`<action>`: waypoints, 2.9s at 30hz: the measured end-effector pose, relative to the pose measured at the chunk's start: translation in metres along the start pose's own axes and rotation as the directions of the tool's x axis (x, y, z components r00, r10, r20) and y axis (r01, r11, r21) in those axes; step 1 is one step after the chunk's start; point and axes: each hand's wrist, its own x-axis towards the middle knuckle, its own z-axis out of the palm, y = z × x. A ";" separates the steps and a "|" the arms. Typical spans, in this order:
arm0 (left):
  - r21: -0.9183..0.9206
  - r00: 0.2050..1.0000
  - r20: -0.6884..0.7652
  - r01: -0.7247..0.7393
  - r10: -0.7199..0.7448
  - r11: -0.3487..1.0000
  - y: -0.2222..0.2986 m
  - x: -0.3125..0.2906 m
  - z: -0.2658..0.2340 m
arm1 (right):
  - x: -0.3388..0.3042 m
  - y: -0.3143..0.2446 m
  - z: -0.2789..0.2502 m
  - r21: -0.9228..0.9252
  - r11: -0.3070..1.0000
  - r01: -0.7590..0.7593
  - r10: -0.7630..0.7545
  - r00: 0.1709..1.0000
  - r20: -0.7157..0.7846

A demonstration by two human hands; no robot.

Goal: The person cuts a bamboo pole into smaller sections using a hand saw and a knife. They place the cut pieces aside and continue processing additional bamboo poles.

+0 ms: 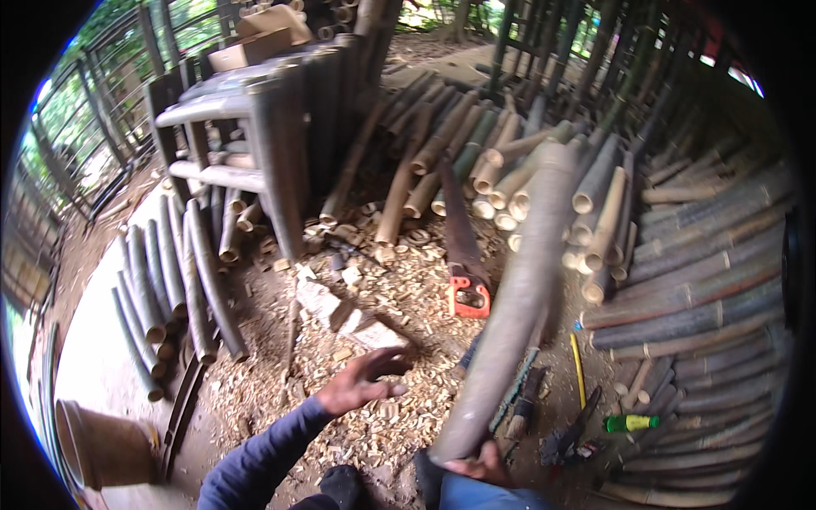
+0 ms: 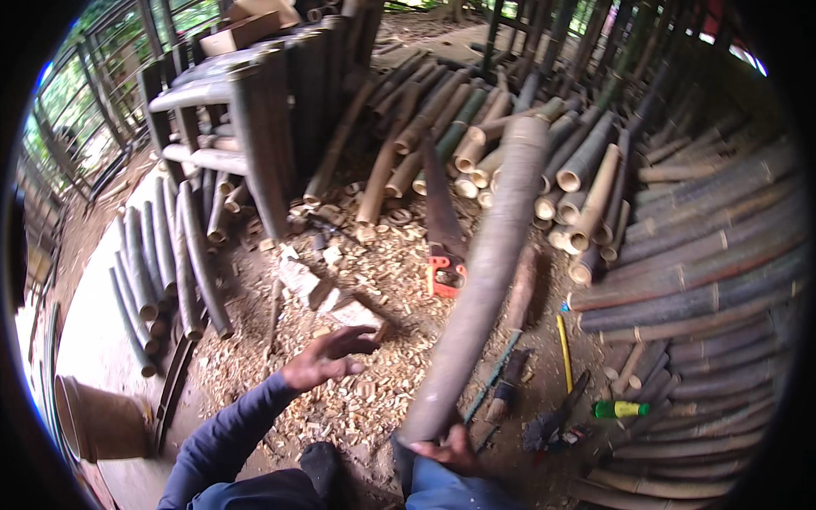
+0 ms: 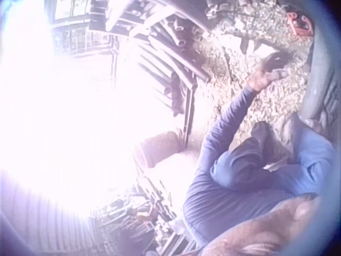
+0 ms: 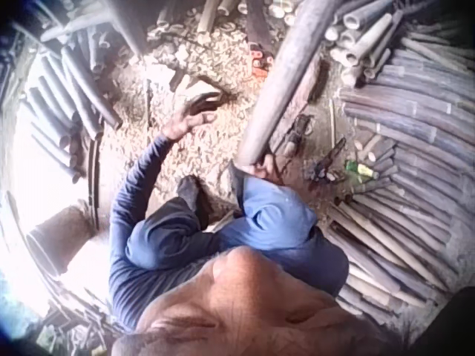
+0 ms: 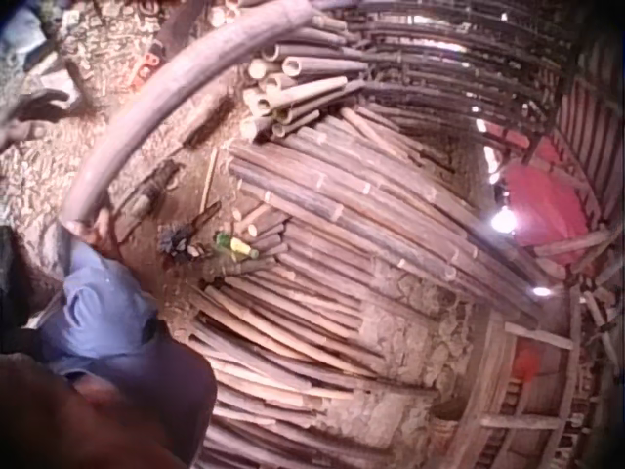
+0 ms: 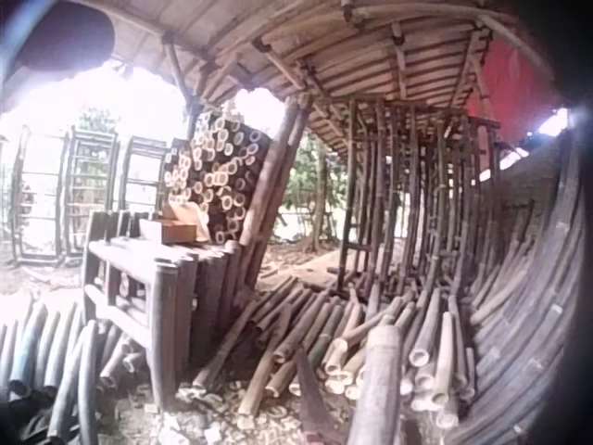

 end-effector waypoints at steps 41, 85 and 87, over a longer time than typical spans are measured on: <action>0.679 0.694 -0.719 0.693 0.030 0.244 -0.107 -0.191 -0.062 | 0.328 -0.023 -0.049 -0.988 0.104 -0.111 -0.355 0.924 -0.141; 0.697 0.719 -0.675 0.549 0.164 0.461 -0.118 -0.012 -0.002 | -0.085 -0.021 0.031 -0.400 0.852 0.337 -0.424 0.893 -0.149; 0.723 0.723 -0.662 0.545 0.198 0.425 -0.120 -0.011 0.000 | -0.080 -0.014 0.032 -0.460 0.778 0.428 -0.525 0.845 -0.102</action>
